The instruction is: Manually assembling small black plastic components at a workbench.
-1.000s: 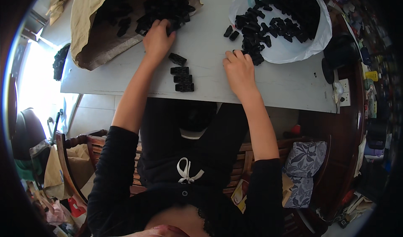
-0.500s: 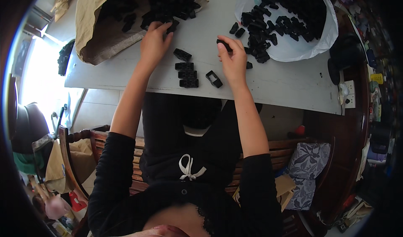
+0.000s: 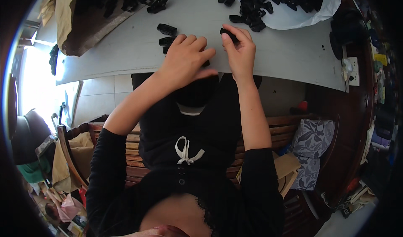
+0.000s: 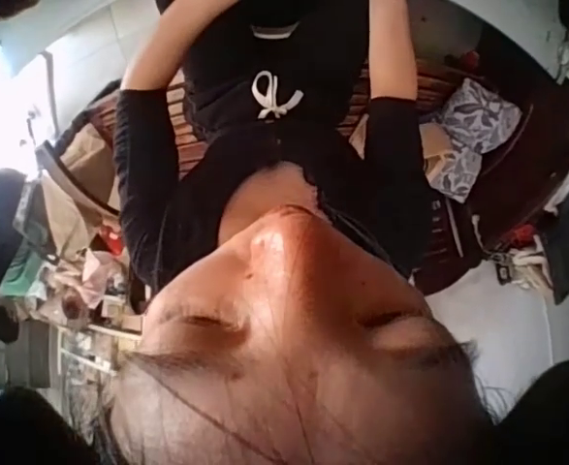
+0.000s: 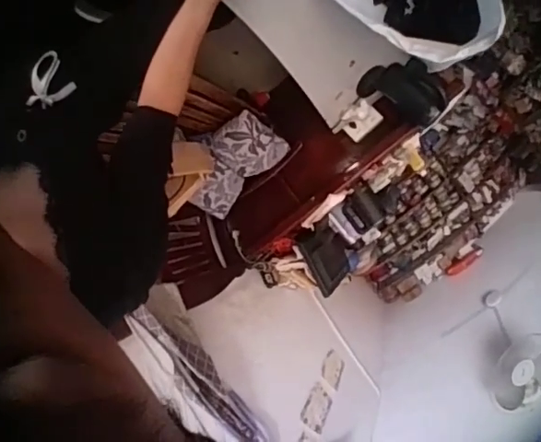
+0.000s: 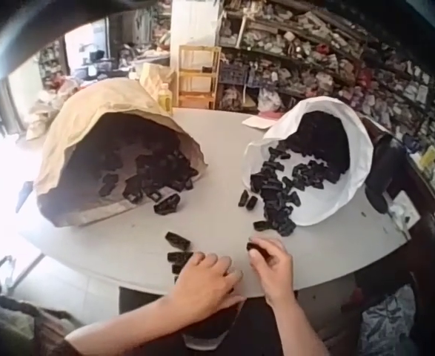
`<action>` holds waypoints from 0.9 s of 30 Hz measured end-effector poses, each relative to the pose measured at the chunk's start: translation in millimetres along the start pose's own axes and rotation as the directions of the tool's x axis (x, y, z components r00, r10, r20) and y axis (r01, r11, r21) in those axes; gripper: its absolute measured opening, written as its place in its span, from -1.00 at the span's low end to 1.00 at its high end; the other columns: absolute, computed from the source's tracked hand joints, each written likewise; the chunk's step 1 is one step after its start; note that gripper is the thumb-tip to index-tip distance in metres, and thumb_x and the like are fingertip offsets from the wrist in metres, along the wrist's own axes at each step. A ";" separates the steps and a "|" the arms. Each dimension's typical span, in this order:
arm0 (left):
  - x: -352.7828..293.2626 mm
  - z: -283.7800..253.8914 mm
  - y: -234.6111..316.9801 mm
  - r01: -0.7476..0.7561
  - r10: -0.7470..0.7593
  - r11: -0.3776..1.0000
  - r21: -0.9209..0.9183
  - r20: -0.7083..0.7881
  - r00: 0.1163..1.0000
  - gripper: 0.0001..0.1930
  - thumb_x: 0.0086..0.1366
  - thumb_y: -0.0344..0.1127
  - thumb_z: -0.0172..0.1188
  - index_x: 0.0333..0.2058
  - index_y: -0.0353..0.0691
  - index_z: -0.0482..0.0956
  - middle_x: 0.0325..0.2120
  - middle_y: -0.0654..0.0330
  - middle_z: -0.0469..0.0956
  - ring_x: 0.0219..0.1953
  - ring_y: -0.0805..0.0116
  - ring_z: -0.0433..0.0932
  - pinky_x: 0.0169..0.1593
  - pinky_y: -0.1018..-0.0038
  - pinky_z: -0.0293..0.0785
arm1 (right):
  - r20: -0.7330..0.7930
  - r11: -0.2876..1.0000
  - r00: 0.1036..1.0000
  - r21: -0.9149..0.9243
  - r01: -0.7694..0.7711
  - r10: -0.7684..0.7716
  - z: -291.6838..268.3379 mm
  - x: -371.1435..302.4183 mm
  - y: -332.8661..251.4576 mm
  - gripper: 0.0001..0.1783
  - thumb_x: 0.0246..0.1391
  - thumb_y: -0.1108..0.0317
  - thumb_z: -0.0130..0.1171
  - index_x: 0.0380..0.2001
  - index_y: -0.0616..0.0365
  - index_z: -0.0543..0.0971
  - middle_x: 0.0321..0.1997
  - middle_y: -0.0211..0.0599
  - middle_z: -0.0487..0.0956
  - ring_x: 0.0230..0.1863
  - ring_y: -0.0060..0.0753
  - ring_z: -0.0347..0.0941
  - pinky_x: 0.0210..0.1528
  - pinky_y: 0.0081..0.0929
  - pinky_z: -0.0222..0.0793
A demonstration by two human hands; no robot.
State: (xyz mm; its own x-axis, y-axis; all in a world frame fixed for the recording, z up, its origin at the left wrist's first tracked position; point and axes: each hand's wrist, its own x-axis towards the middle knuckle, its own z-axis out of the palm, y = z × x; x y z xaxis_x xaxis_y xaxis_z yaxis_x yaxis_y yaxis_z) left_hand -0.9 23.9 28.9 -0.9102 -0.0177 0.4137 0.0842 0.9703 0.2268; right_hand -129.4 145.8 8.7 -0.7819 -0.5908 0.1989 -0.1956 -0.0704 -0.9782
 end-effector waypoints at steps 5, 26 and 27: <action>-8.8 6.5 -18.2 0.018 -0.015 0.991 -0.136 0.027 1.000 -0.79 0.07 -0.41 0.26 -0.28 -0.15 0.52 -0.30 0.14 0.44 -0.26 0.12 0.48 -0.11 0.29 0.38 | -0.009 0.999 1.000 0.045 -0.002 0.002 -0.3 -16.1 8.8 -0.68 0.18 0.51 0.10 0.01 0.27 0.54 -0.01 -0.36 0.42 -0.21 -0.58 0.47 -0.15 -0.64 0.40; -37.5 -4.2 -53.3 0.149 -0.150 0.985 -0.091 -0.010 0.989 -0.42 0.15 -0.03 0.25 0.10 -0.16 0.43 0.18 -0.01 0.30 0.27 -0.09 0.17 0.30 0.09 0.09 | 0.530 0.579 0.743 -0.478 0.660 -0.409 11.9 -25.5 6.3 -0.52 -0.13 0.64 0.16 -0.04 0.21 0.59 0.01 -0.14 0.58 0.14 -0.10 0.45 0.16 -0.22 0.37; -44.6 2.3 -48.4 0.116 -0.122 0.988 -0.101 -0.053 0.991 -0.39 0.11 -0.01 0.26 0.08 -0.20 0.42 0.14 -0.03 0.33 0.22 -0.12 0.21 0.25 0.08 0.14 | 0.503 0.634 0.766 -0.452 0.627 -0.399 15.2 -29.6 7.7 -0.52 -0.12 0.64 0.14 -0.02 0.25 0.57 0.04 -0.11 0.56 0.15 -0.07 0.44 0.18 -0.18 0.35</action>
State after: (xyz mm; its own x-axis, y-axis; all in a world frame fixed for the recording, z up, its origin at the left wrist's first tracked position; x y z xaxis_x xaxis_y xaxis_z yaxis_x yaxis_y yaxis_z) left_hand 34.7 -21.7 -2.5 -0.8908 -0.1488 0.4293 0.0185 0.9323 0.3613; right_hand -98.8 150.5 -5.6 -0.2234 -0.8291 0.5124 -0.8819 -0.0519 -0.4685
